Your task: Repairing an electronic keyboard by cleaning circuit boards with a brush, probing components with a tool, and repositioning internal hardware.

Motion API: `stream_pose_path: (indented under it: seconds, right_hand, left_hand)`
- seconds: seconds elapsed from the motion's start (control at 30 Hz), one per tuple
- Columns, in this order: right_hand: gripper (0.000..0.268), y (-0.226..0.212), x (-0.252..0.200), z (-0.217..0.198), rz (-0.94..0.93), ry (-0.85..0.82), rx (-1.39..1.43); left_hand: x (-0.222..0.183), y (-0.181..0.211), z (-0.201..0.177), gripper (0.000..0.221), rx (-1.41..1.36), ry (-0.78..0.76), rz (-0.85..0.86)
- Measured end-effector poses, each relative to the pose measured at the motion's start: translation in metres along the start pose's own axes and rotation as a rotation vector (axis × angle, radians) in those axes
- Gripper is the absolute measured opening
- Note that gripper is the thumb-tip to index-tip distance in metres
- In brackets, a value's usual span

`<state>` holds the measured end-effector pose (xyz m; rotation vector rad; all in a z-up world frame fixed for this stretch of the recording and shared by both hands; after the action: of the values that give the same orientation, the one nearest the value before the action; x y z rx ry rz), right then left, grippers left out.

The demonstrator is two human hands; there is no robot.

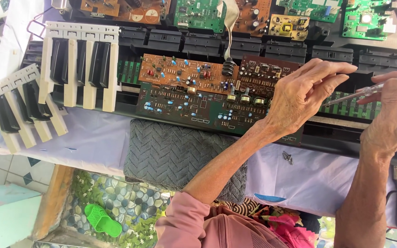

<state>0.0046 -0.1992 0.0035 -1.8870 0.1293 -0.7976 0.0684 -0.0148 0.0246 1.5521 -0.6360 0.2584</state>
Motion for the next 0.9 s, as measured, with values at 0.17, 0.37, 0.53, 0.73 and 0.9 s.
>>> stream_pose_path:
  seconds: [0.17, 0.37, 0.53, 0.73, 0.9]
  right_hand:
    - [0.039, 0.012, 0.000, -0.007, 0.054, 0.044, -0.009]
    - [0.041, 0.017, -0.003, -0.008, 0.062, 0.044, -0.052]
    - [0.028, 0.027, 0.000, -0.009, 0.107, 0.014, -0.123]
    - [0.035, 0.031, 0.000, -0.008, 0.056, -0.028, -0.123]
    - [0.038, 0.041, -0.001, -0.009, 0.051, -0.039, -0.122]
  left_hand:
    - [0.000, 0.000, 0.003, 0.016, 0.012, 0.007, 0.021]
    - [-0.002, -0.001, 0.006, 0.017, 0.013, -0.012, 0.004]
    - [-0.006, -0.008, 0.008, 0.018, 0.024, -0.003, -0.026]
    - [-0.006, -0.010, 0.010, 0.018, 0.034, 0.000, -0.031]
    - [-0.007, -0.012, 0.012, 0.018, 0.048, 0.022, -0.004]
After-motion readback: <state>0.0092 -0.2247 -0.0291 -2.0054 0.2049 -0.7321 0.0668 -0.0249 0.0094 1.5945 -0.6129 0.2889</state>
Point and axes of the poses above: each hand's wrist, its own x-axis towards the middle knuckle, its own z-axis out of the palm, y = z × x, the point moved 8 cm from there along x, towards the middle knuckle, and after that the axes turned 6 degrees about -x, right-handed, at the moved point
